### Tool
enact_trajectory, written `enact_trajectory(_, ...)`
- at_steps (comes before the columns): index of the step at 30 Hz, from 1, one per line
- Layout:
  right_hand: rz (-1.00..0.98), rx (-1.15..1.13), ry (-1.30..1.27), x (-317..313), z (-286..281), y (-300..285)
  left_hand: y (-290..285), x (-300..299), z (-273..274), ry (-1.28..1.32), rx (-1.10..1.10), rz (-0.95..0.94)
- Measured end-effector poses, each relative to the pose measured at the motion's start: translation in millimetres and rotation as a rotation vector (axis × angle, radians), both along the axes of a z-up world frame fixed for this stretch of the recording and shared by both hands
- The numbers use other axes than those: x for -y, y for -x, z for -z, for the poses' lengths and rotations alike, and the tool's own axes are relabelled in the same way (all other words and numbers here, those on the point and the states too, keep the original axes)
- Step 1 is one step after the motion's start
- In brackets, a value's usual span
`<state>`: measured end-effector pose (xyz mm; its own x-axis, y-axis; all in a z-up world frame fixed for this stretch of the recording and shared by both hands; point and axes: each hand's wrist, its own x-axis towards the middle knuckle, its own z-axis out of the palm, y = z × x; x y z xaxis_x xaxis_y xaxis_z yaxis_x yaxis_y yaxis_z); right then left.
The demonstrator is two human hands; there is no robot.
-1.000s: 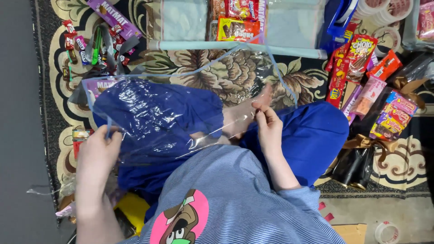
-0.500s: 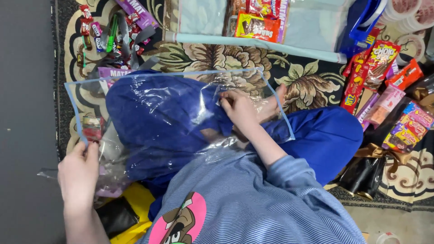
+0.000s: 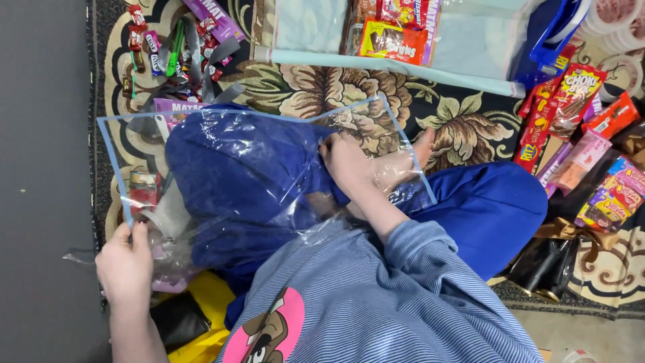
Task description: The person is arranging snack packets on a clear plastic sheet and then folding and taping the plastic to wrap them into a bouquet.
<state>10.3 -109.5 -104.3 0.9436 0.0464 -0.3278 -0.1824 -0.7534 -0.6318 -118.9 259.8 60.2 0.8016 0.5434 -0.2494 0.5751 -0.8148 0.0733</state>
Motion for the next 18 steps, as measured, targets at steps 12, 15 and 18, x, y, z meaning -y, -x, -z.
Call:
enact_trajectory(12,0.547,0.01,-0.599,94.8,-26.3,1.0,-24.2,70.7,37.2,0.156,0.382,0.196)
enact_trajectory(15,0.469,-0.073,-0.95,72.9,-53.3,25.0,-44.7,109.6,14.6,-0.193,0.545,0.465)
enact_trajectory(18,0.348,-0.18,-0.988,48.2,-89.7,48.9,-47.1,150.9,-1.6,-0.28,0.744,0.734)
